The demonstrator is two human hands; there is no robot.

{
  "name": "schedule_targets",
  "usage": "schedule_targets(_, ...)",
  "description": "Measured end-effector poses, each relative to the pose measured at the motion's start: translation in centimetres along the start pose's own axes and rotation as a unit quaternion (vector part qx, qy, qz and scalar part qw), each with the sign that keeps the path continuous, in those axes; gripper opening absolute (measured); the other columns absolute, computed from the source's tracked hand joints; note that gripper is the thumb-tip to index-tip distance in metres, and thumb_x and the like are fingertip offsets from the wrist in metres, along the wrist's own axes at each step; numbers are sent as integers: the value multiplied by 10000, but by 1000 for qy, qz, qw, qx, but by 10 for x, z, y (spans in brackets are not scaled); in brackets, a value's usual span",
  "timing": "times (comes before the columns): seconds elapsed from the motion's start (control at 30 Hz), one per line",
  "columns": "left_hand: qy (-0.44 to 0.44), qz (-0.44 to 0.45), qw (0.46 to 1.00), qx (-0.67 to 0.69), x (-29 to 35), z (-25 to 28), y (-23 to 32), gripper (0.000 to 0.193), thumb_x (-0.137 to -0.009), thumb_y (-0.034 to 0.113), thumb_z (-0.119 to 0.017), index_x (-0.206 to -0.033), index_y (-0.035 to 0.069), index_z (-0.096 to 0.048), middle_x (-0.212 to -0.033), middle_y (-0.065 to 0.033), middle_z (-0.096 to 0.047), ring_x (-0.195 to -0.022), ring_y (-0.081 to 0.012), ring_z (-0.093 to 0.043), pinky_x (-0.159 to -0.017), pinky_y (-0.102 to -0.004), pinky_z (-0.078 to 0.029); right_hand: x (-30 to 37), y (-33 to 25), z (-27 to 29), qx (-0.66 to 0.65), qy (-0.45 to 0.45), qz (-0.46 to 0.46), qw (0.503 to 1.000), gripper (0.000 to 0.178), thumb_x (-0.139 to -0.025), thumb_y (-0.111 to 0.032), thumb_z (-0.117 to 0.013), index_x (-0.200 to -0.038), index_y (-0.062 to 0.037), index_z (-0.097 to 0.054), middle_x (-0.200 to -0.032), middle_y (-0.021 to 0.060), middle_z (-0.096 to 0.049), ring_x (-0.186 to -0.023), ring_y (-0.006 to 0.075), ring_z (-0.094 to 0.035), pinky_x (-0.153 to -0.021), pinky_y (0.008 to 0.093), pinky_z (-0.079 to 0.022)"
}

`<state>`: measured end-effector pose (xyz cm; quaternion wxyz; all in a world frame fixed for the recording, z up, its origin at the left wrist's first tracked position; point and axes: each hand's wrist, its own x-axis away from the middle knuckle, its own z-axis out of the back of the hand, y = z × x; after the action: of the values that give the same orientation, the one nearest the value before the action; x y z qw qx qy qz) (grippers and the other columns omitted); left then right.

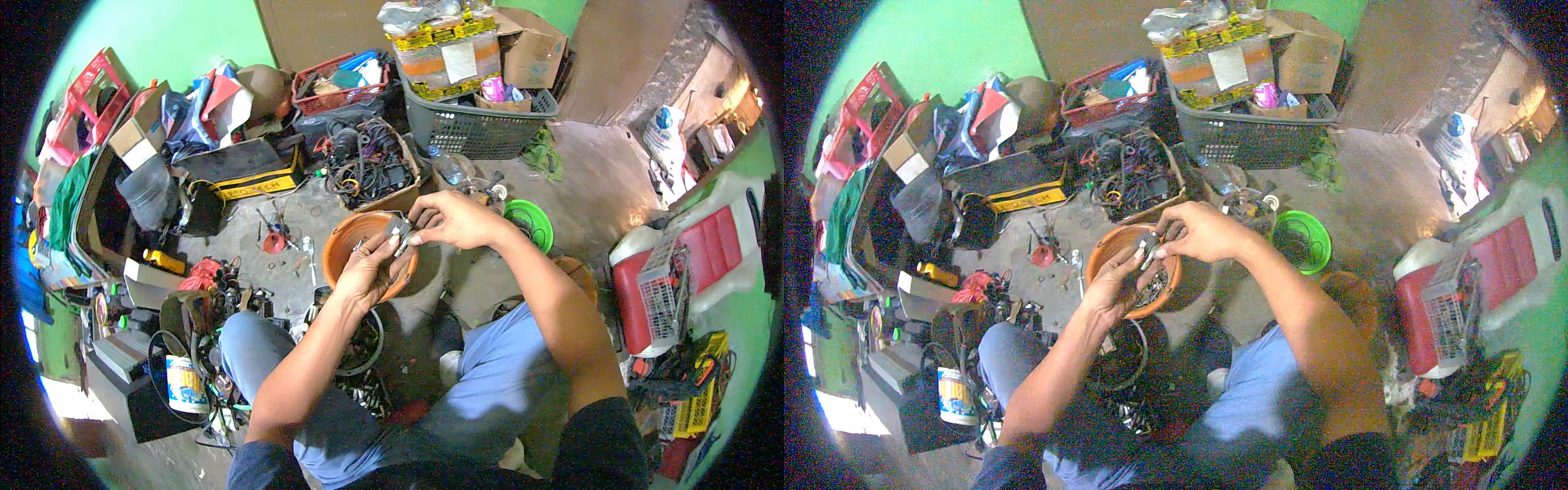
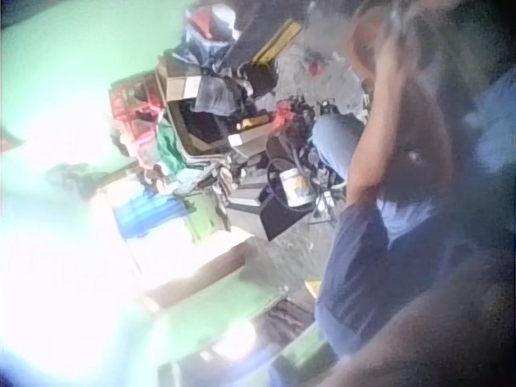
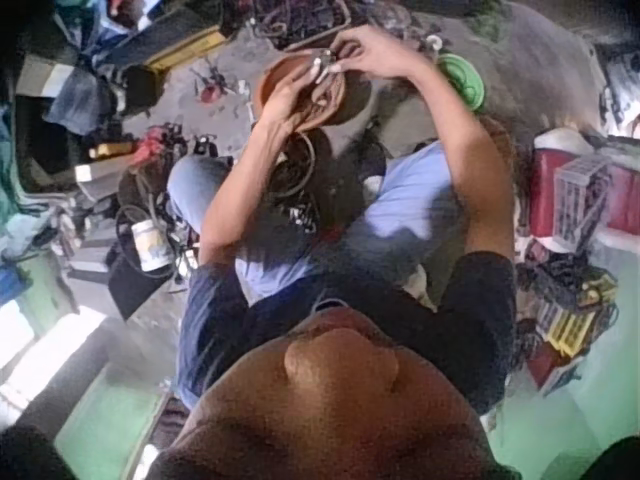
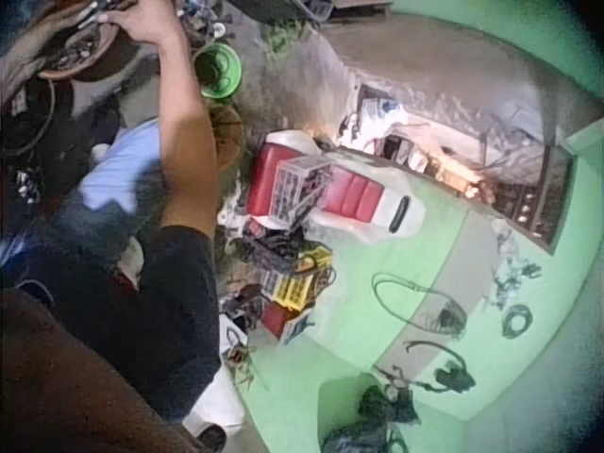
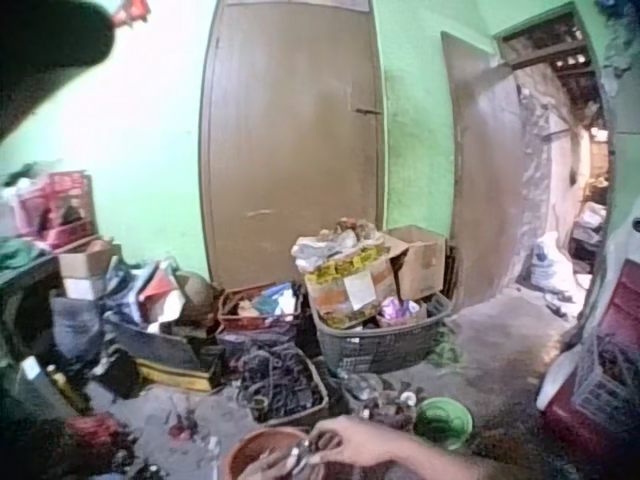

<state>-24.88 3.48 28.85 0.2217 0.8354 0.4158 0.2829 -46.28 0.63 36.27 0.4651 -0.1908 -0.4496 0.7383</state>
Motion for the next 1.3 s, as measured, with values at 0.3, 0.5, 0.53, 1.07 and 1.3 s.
schedule_targets(0.3, 7, -46, 999, 9, 47, 11, 33, 355, -951, 156, -626, -1282, 49, -556, -1247, -51, -614, -1159, -186, -587, -1034, -352, -496, -16, -32, -37, -147, 34, 49, 987, 152, -839, -78, -754, -931, 10, -670, -836, 36, -675, -774, 95, -629, -711, 253, -525)
schedule_targets(0.5, 75, -74, 994, 13, 81, 47, 47, 326, -940, 144, -642, -1244, 40, -584, -1223, -81, -618, -1170, -209, -573, -1005, -353, -498, -27, -57, -66, -98, 15, 45, 994, 136, -889, -120, -719, -926, -5, -658, -833, 22, -665, -770, 83, -616, -689, 253, -514)
schedule_targets(0.53, 99, -83, 991, 27, 85, 56, 48, 325, -937, 106, -641, -1238, 10, -563, -1178, -99, -642, -1090, -212, -625, -959, -362, -537, -30, -57, -72, -82, 20, 50, 995, 136, -894, -124, -714, -927, -5, -656, -834, 21, -665, -768, 83, -615, -686, 254, -513)
schedule_targets(1.07, 483, -108, 835, -241, 181, 233, -77, 250, -805, 111, -791, -1002, -25, -715, -796, -44, -690, -688, -118, -617, -629, -271, -498, -98, 34, -302, 24, -8, -34, 999, 237, -739, -193, -816, -846, -21, -693, -768, 140, -692, -728, 269, -679, -688, 411, -522)
schedule_targets(1.3, 603, 39, 700, -381, 179, 235, -103, 252, -727, 229, -855, -914, 82, -773, -791, -123, -729, -756, -208, -696, -766, -352, -540, -67, 107, -392, 46, 188, -146, 970, 165, -776, -96, -775, -862, 8, -678, -791, 143, -713, -735, 266, -703, -708, 375, -541)
